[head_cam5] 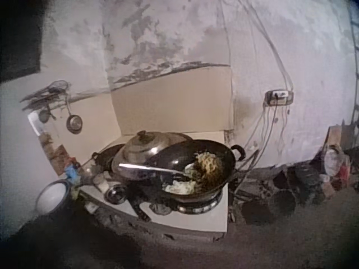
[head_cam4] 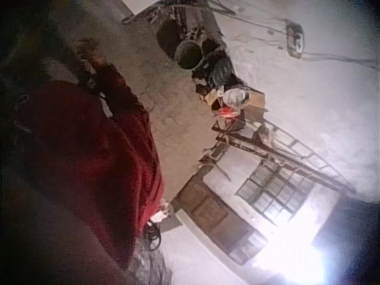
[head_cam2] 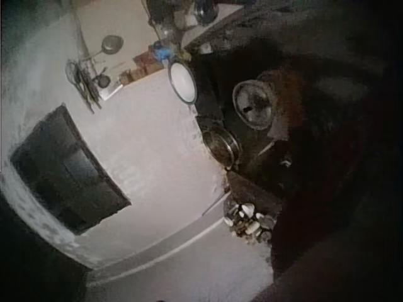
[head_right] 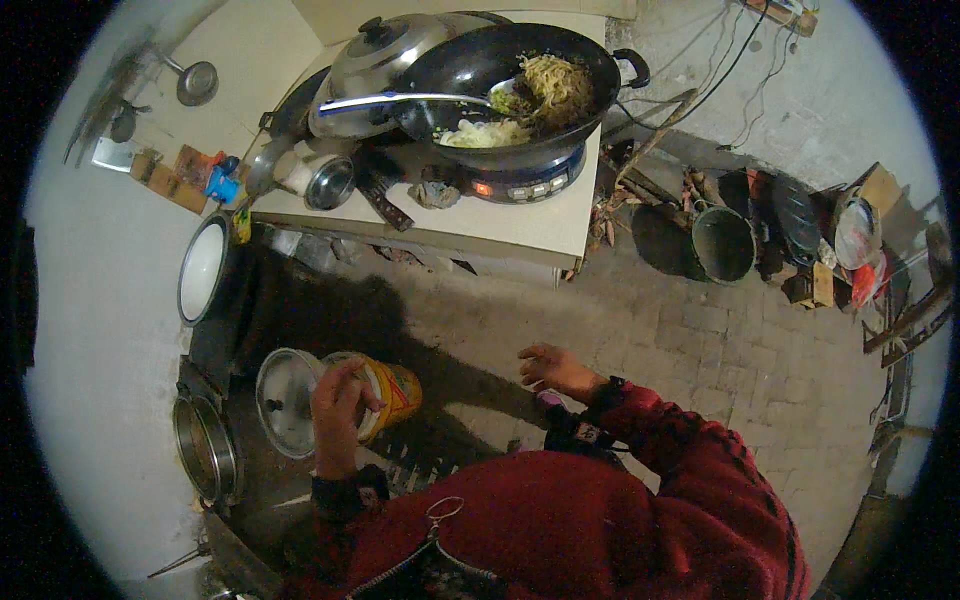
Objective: The person adds sliced onions to a wok on a stove, then adds a white powder, a dark liquid, and a red paste from containers. The person uses a spoon to scoop the red paste and a ladle to stir the ingredients in the wok.
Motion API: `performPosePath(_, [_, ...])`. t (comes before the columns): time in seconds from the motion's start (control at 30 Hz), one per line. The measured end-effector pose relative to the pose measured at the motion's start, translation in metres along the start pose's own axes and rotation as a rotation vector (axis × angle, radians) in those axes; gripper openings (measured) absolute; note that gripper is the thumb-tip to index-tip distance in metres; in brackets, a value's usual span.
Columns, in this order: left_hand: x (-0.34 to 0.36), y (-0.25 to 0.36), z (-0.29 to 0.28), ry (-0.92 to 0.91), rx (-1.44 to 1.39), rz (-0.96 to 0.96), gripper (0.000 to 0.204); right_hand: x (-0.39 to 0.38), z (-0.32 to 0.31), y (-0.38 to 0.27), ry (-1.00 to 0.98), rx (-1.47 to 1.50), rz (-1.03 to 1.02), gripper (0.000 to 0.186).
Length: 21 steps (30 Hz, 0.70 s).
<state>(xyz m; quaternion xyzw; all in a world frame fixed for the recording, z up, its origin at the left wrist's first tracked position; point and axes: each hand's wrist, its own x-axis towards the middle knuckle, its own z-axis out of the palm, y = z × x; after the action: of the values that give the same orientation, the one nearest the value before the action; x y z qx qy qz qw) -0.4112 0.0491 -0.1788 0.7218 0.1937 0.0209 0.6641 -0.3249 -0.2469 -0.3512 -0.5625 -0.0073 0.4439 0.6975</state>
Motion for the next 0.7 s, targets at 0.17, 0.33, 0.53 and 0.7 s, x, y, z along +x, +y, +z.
performPosePath(0.17, [0.056, 0.01, 0.002, -0.006, 0.093, 0.098, 0.024, 0.011, -0.015, -0.01, 0.127, -0.027, -0.029, 0.036])
performPosePath(0.33, [0.116, 0.005, -0.007, -0.102, -0.214, 0.164, 0.026, 0.009, -0.016, -0.032, 0.196, 0.002, -0.069, 0.035])
performPosePath(0.53, [0.181, -0.004, -0.009, -0.168, -0.284, 0.179, 0.027, -0.001, -0.02, -0.077, 0.316, -0.069, -0.12, 0.036])
performPosePath(0.7, [0.201, -0.002, -0.006, -0.093, -0.206, 0.137, 0.027, 0.025, -0.041, -0.085, 0.267, -0.026, -0.131, 0.037])
